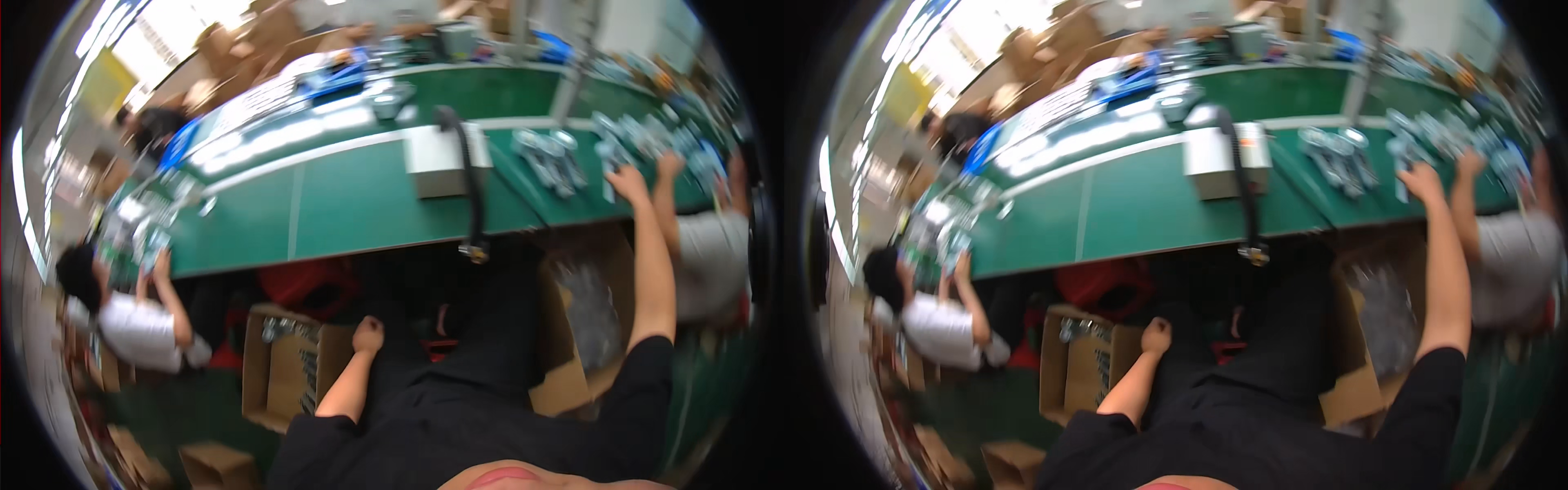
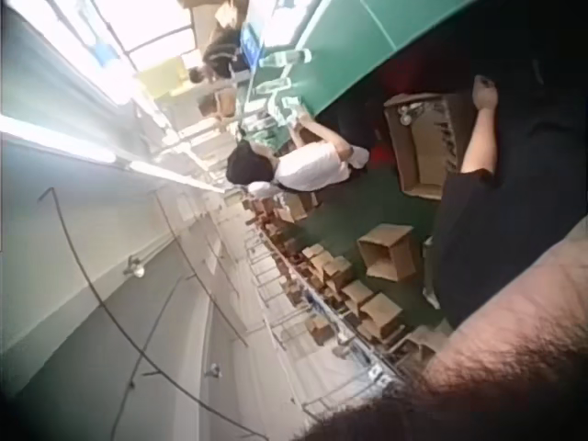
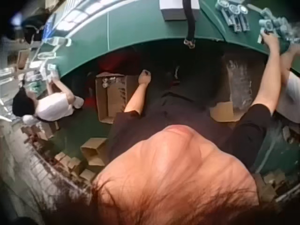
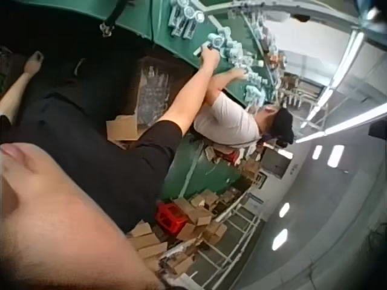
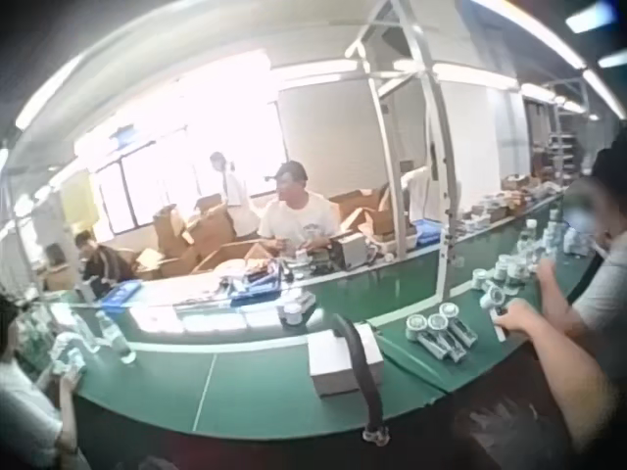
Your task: Assembling handheld electronic devices on a factory production line.
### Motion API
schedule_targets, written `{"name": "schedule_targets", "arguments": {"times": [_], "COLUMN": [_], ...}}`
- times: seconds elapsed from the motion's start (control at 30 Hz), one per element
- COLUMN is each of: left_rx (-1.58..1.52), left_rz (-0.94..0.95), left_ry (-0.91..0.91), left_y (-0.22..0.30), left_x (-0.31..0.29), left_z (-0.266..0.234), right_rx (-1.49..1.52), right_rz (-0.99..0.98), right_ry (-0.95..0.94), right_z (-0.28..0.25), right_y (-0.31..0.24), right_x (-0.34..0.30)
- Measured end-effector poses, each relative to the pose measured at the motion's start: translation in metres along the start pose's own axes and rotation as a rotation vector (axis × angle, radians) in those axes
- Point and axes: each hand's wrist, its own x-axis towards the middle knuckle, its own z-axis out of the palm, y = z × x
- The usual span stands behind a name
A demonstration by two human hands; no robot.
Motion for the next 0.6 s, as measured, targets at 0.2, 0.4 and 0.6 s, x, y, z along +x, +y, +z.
{"name": "schedule_targets", "arguments": {"times": [0.2,0.4,0.6], "left_rx": [0.073,0.101,0.158], "left_rz": [-0.018,-0.084,-0.179], "left_ry": [-0.035,-0.168,-0.193], "left_y": [0.020,0.032,0.035], "left_x": [0.001,0.016,0.010], "left_z": [0.000,0.002,-0.007], "right_rx": [-0.080,-0.093,1.261], "right_rz": [0.008,0.010,0.147], "right_ry": [0.009,-0.140,0.104], "right_z": [0.037,0.018,0.033], "right_y": [0.016,0.040,0.048], "right_x": [0.056,0.080,-0.047]}}
